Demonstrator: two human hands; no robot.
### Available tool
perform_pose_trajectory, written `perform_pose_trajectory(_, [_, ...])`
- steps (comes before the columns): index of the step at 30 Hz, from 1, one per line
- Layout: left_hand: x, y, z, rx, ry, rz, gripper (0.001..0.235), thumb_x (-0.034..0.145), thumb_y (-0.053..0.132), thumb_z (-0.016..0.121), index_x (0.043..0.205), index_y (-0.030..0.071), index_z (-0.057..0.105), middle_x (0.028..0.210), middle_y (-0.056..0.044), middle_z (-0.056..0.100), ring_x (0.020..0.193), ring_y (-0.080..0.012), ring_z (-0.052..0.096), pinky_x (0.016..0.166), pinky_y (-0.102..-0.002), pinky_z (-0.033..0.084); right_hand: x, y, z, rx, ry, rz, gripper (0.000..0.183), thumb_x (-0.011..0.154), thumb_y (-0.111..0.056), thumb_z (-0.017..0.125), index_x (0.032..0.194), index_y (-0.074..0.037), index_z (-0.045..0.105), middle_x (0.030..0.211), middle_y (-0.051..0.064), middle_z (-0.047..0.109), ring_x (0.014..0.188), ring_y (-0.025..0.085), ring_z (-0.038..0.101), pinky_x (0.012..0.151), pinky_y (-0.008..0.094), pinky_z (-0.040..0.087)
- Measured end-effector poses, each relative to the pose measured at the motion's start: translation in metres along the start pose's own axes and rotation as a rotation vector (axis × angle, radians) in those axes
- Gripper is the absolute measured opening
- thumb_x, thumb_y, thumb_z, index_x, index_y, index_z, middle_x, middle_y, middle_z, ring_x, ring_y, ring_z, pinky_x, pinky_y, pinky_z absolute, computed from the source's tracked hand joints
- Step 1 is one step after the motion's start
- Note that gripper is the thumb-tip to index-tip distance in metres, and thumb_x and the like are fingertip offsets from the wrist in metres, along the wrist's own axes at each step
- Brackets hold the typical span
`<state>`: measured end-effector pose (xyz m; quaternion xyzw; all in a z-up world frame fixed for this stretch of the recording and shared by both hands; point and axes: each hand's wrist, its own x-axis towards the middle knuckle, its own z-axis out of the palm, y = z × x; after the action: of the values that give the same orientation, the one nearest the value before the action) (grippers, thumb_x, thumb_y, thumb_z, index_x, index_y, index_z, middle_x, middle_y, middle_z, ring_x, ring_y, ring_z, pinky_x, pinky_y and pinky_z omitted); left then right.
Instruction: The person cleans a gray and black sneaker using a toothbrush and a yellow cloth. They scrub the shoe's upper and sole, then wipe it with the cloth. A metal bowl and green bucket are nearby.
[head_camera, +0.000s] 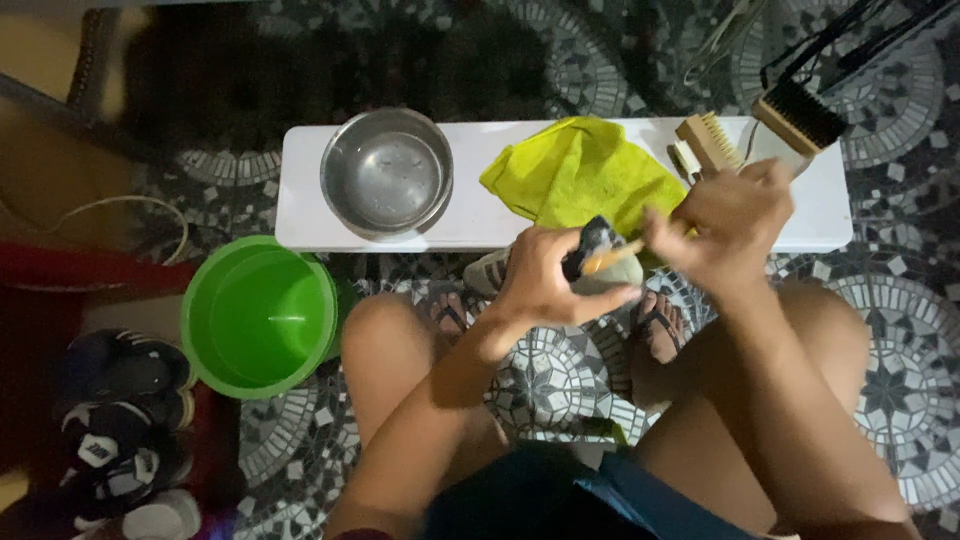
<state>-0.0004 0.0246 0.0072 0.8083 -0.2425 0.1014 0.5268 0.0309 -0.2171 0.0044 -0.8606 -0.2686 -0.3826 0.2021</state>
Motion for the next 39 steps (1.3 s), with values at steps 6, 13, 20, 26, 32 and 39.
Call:
perform_pose_trajectory(6, [-0.001,0.010,-0.015,-0.179,0.081,0.183,0.044,0.079,0.046,0.088,0.077,0.010,0.062,0.070,-0.003,0.064,0.059,-0.0183,0.054,0.058,-0.035,0.045,-0.004,0.010,0.012,0.346,0.026,0.343,0.066,0.122,-0.017,0.078,0.066,-0.007,0.043,0.064,0.004,0.035,0.062,0.017,0.031,0.075,0.039,0.027])
perform_pose_trajectory(13, [0.006,0.015,-0.031,-0.527,0.091,0.126,0.032,0.076,0.028,0.095,0.072,0.009,0.070,0.054,-0.012,0.061,0.046,-0.0273,0.065,0.051,-0.028,0.048,-0.021,0.009,0.034,0.708,0.021,0.493,0.068,0.121,-0.009,0.074,0.058,-0.010,0.048,0.052,0.006,0.043,0.054,0.025,0.037,0.068,0.037,0.031])
perform_pose_trajectory(20, [0.000,0.004,-0.028,-0.593,0.083,0.133,0.029,0.074,0.023,0.098,0.081,0.007,0.075,0.062,-0.016,0.070,0.056,-0.0311,0.075,0.056,-0.029,0.054,-0.020,0.008,0.046,0.643,-0.013,0.436,0.065,0.117,-0.014,0.084,0.060,-0.010,0.051,0.055,0.006,0.048,0.055,0.028,0.044,0.078,0.039,0.036])
perform_pose_trajectory(26, [0.001,0.006,-0.030,-0.545,0.113,0.166,0.028,0.077,0.024,0.096,0.080,0.006,0.074,0.060,-0.017,0.068,0.055,-0.0375,0.075,0.054,-0.030,0.055,-0.018,-0.001,0.049,0.737,-0.027,0.483,0.068,0.115,-0.008,0.081,0.056,-0.011,0.047,0.052,0.005,0.042,0.052,0.021,0.034,0.065,0.035,0.030])
perform_pose_trajectory(32, [0.001,0.000,-0.025,-0.561,0.136,0.168,0.029,0.079,0.025,0.095,0.078,0.006,0.073,0.057,-0.015,0.066,0.055,-0.0347,0.075,0.053,-0.029,0.054,-0.002,-0.012,0.044,0.748,-0.069,0.553,0.070,0.115,-0.008,0.080,0.054,-0.011,0.045,0.050,0.001,0.040,0.052,0.016,0.031,0.060,0.032,0.029])
perform_pose_trajectory(39, [0.007,0.017,-0.018,-0.399,0.252,0.186,0.033,0.084,0.028,0.093,0.076,0.006,0.070,0.059,-0.019,0.067,0.052,-0.0360,0.073,0.054,-0.033,0.057,0.015,-0.020,0.021,0.633,-0.283,0.765,0.071,0.114,-0.022,0.077,0.054,-0.013,0.042,0.048,-0.002,0.032,0.054,0.011,0.028,0.057,0.031,0.020])
